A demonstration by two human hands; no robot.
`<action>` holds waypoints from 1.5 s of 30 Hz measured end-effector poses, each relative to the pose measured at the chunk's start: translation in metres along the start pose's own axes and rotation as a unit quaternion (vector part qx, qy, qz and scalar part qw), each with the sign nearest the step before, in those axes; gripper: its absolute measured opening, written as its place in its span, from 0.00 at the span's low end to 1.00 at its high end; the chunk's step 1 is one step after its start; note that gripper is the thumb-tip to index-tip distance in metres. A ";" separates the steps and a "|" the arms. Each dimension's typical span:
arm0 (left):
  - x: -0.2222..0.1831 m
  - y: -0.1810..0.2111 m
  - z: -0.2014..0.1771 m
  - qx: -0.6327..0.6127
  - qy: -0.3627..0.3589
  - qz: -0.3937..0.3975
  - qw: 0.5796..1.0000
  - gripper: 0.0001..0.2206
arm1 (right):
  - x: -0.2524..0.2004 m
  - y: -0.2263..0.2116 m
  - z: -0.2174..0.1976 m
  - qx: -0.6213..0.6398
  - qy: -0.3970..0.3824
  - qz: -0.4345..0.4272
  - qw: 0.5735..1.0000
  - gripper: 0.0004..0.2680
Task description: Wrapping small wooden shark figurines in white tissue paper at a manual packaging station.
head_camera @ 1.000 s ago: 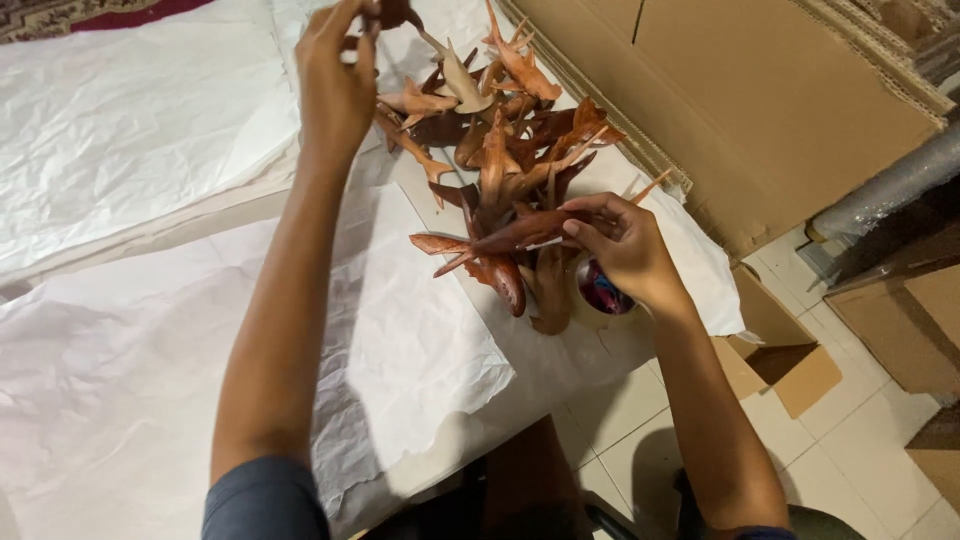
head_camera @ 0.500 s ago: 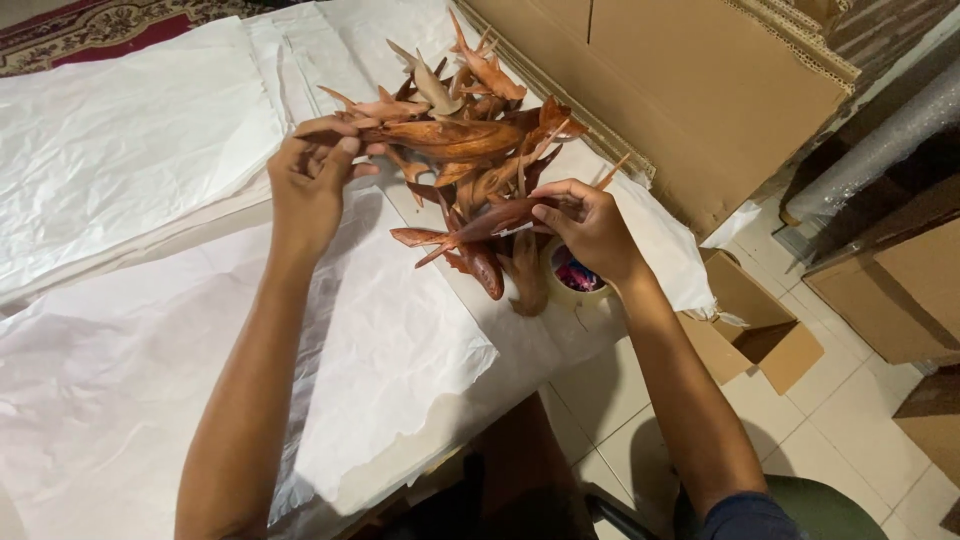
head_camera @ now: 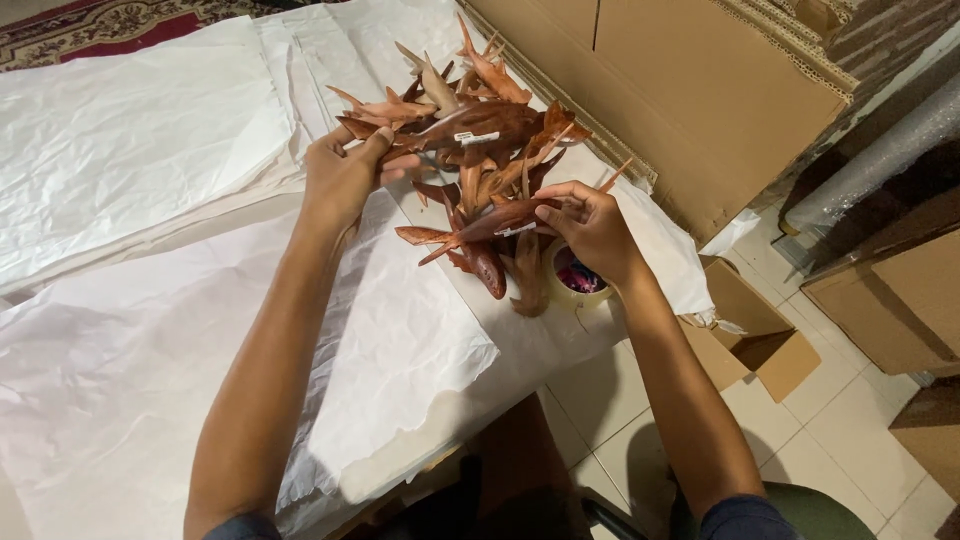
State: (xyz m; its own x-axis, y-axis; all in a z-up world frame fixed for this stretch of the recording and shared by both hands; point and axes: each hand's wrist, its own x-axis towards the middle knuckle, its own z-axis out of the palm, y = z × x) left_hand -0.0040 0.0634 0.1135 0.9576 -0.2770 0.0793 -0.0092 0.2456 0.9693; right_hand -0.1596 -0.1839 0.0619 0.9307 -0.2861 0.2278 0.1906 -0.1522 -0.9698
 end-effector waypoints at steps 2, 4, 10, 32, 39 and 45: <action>0.002 -0.002 0.001 0.001 -0.005 -0.010 1.000 0.14 | 0.001 0.003 -0.001 0.013 -0.004 -0.002 1.000 0.09; 0.007 -0.006 -0.001 -0.001 -0.009 -0.012 1.000 0.15 | 0.001 0.005 -0.002 0.016 -0.004 0.000 1.000 0.09; 0.004 0.000 -0.005 -0.027 -0.067 0.034 0.997 0.10 | 0.000 0.000 -0.003 -0.007 -0.017 0.014 1.000 0.09; 0.022 -0.035 -0.033 -0.010 -0.075 0.158 0.985 0.08 | -0.041 -0.025 -0.030 0.012 0.010 -0.279 0.960 0.08; 0.040 -0.052 -0.026 -0.055 -0.006 0.081 0.995 0.07 | -0.027 0.006 -0.035 0.151 0.083 -0.143 0.975 0.13; 0.057 -0.083 -0.005 -0.102 -0.009 0.105 0.989 0.05 | -0.015 0.005 -0.023 0.320 0.156 0.113 0.928 0.24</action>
State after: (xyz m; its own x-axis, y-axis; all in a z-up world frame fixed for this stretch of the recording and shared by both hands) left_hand 0.0531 0.0317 0.0366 0.9358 -0.2156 0.2790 -0.1471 0.4805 0.8646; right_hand -0.1801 -0.2019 0.0554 0.8526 -0.5177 -0.0714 0.2401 0.5094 -0.8264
